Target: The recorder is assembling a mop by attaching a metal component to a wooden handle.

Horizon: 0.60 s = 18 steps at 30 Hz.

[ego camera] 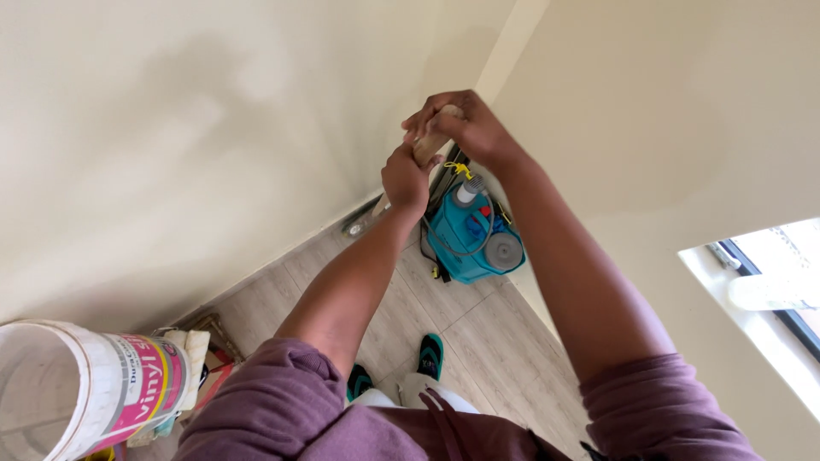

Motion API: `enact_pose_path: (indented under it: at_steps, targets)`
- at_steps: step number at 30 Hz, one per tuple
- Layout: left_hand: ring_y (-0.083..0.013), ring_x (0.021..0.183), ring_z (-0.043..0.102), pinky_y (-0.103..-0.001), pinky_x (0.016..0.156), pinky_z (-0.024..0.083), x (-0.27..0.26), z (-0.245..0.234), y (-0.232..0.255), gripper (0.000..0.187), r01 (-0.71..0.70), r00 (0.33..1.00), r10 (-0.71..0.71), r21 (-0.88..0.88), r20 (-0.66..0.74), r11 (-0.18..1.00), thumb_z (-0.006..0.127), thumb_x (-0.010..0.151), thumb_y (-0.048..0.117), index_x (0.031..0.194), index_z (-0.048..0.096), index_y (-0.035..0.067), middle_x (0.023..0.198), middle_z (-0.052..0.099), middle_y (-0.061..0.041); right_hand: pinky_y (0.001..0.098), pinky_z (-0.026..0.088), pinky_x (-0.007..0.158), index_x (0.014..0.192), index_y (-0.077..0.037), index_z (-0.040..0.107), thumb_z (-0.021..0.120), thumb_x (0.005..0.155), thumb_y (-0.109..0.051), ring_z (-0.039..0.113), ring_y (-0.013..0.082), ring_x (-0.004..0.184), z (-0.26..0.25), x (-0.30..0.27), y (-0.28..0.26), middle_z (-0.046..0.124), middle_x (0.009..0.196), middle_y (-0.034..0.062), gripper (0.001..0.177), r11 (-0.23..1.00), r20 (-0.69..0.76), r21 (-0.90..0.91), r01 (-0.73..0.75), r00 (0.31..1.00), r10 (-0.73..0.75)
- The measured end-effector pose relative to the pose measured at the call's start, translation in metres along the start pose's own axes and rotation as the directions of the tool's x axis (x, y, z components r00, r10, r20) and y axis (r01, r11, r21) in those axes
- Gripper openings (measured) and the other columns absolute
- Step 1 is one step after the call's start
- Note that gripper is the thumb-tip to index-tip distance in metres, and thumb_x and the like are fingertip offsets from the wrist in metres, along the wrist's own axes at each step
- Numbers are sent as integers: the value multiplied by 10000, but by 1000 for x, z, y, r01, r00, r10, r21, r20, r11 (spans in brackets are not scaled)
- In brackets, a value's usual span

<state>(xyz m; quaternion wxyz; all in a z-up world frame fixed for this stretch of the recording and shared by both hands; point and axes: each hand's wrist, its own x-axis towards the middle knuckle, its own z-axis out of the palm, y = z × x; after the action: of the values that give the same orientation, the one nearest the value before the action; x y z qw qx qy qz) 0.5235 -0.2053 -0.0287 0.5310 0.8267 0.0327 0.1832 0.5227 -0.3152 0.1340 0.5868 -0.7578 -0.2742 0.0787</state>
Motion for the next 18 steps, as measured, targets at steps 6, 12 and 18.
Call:
enact_pose_path:
  at_steps: [6, 12, 18]
  targets:
    - [-356, 850, 716, -474, 727, 538, -1, 30, 13, 294, -3, 1000, 3, 21, 24, 1000, 830, 804, 328, 941, 691, 108, 882, 755, -100, 390, 583, 894, 729, -4, 571, 509, 815, -106, 723, 238, 940, -29, -23, 6, 655, 751, 90, 147, 998, -69, -20, -54, 996, 53]
    - [-354, 846, 709, -465, 735, 546, 13, 37, -6, 375, -184, 934, 148, 83, 324, 979, 899, 754, 357, 962, 715, 104, 841, 742, -117, 357, 564, 827, 730, -6, 566, 501, 840, -114, 681, 213, 820, -36, -39, 60, 620, 710, 99, 167, 999, -198, 39, -31, 980, 38]
    - [-287, 836, 748, -408, 758, 565, 22, 16, -26, 457, -160, 825, 118, 28, 553, 987, 923, 658, 376, 1021, 774, 142, 876, 783, -97, 340, 536, 714, 670, 10, 533, 501, 866, -112, 620, 186, 706, 9, -42, 42, 599, 682, 103, 233, 999, -380, 22, -26, 925, 33]
